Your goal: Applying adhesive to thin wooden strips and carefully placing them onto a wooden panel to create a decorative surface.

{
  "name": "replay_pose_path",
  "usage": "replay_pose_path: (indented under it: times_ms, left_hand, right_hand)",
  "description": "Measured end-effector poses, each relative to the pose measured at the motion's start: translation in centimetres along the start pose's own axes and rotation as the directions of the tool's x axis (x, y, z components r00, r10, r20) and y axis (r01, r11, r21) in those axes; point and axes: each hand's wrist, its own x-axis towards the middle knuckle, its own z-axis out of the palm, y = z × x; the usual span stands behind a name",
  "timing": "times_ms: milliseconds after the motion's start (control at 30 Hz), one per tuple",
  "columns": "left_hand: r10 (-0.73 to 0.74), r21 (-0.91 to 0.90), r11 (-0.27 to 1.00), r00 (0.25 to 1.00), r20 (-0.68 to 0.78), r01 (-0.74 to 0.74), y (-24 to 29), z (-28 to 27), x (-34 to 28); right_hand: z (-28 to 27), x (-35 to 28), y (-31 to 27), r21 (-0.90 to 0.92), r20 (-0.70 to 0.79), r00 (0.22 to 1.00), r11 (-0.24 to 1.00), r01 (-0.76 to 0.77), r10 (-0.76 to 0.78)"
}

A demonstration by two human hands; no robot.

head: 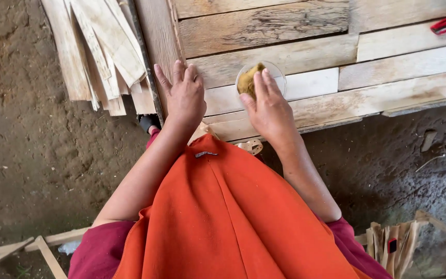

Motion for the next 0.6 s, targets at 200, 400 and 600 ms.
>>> replay_pose_path:
  times_ms: [200,400,600]
  left_hand:
    - [0.115,-0.175,0.976,0.989,-0.097,-0.131,-2.6,-0.5,-0.6]
    - [0.198,-0.230,0.950,0.977,-0.082,-0.212,-4.0,-0.6,-0.1]
    - [0.341,-0.237,0.908,0.938,-0.062,-0.345,-6.4,-2.2,0.8]
  right_hand:
    - [5.6,1.7,1.1,-0.115,0.154,0.988,0.993,0.005,0.013]
    - [4.7,2.5,0.8,-0.131,0.284,0.955,0.990,-0.044,0.080]
    - [0.5,1.9,-0.3,0.214,0.010,0.992,0.969,-0.128,0.129]
